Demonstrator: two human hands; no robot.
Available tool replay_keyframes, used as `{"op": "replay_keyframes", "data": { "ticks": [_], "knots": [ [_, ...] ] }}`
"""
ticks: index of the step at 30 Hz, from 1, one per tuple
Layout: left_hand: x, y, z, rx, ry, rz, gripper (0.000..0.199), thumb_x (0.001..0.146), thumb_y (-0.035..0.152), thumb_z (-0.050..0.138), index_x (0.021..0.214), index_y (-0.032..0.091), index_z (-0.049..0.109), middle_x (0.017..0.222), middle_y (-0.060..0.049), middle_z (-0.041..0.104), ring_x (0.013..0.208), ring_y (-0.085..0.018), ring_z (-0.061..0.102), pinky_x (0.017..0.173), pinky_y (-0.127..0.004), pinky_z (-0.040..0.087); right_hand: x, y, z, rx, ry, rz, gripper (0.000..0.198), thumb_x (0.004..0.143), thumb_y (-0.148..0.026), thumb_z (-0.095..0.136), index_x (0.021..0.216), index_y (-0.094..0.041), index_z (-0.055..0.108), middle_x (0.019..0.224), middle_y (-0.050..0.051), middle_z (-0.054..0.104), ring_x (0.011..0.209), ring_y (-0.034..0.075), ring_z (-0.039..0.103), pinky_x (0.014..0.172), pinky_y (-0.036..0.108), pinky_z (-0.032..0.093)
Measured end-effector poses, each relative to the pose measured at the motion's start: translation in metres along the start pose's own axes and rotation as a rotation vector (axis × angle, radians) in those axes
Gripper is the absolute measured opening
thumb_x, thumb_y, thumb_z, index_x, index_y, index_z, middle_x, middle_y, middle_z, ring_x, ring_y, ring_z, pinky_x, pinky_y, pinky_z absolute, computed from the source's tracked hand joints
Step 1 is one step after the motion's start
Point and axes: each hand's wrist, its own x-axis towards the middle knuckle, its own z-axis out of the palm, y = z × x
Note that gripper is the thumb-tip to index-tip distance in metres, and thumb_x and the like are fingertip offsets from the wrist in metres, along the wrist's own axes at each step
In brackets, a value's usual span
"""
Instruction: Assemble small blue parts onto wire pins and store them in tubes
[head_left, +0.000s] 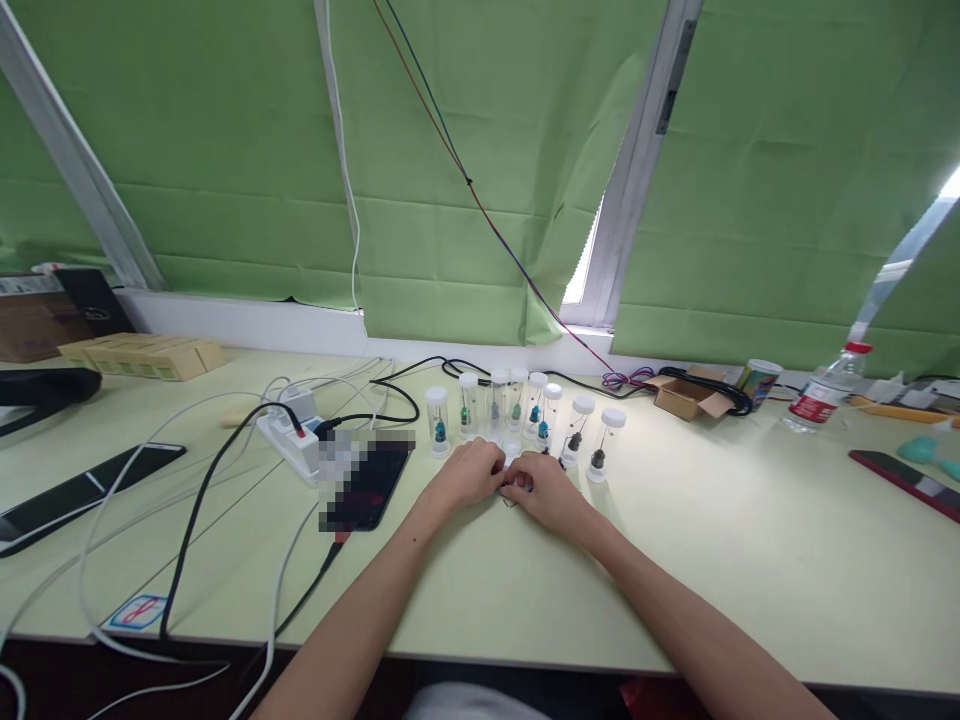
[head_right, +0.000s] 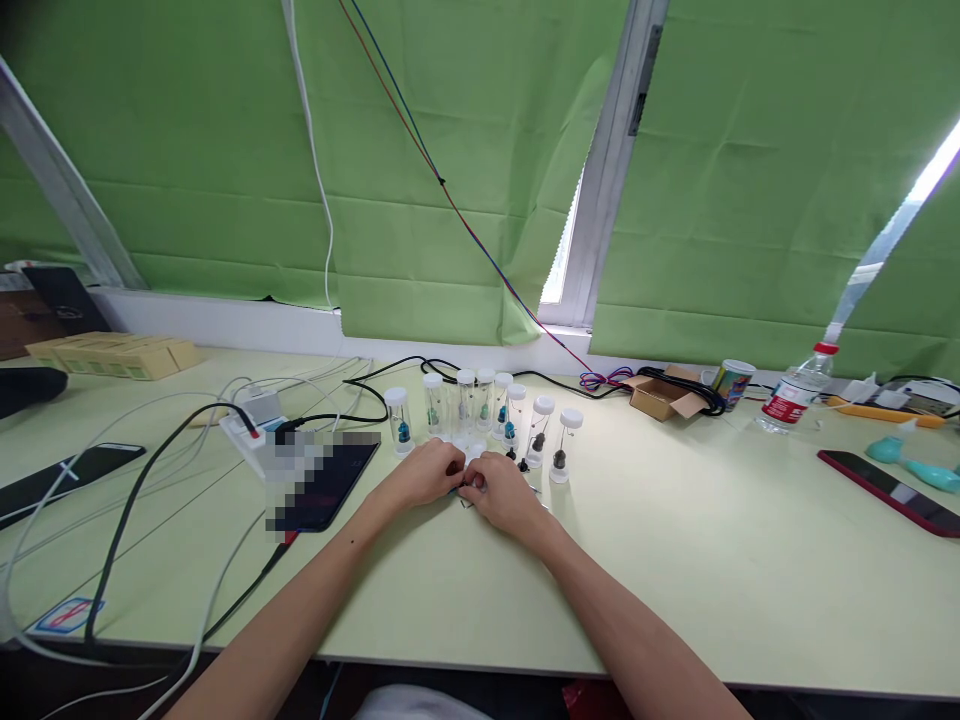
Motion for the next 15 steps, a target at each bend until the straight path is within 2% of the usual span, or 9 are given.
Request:
{"op": "replay_keyframes", "data": {
  "ticks": [10, 15],
  "knots": [
    [0.0016, 0.001, -0.0015, -0.068, 0.05, 0.012, 0.026, 0.082, 0.025, 0.051, 0.058, 0.019, 0.058, 0.059, -0.005, 0.059, 0.055, -0.016, 0.048, 0.052, -0.028, 0.024, 0.0015, 0.0024, 0.0011, 0.083, 0.073, 0.026, 0.007, 0.077, -0.018, 0.072, 0.073, -0.018, 0.066, 0.071, -0.001, 0.06, 0.064, 0.013, 0.051, 0.063, 0.026, 0.038],
    [0.0035, 0.0074, -0.0032, -0.172, 0.199, 0.053, 0.03, 0.086, 0.025, 0.046, 0.059, 0.018, 0.055, 0.058, -0.002, 0.059, 0.054, -0.013, 0.045, 0.055, -0.027, 0.029, 0.0038, 0.0027, -0.0015, 0.115, 0.195, 0.058, 0.016, 0.076, -0.024, 0.072, 0.068, -0.018, 0.06, 0.064, -0.002, 0.057, 0.059, 0.013, 0.048, 0.059, 0.026, 0.037]
  ]
}}
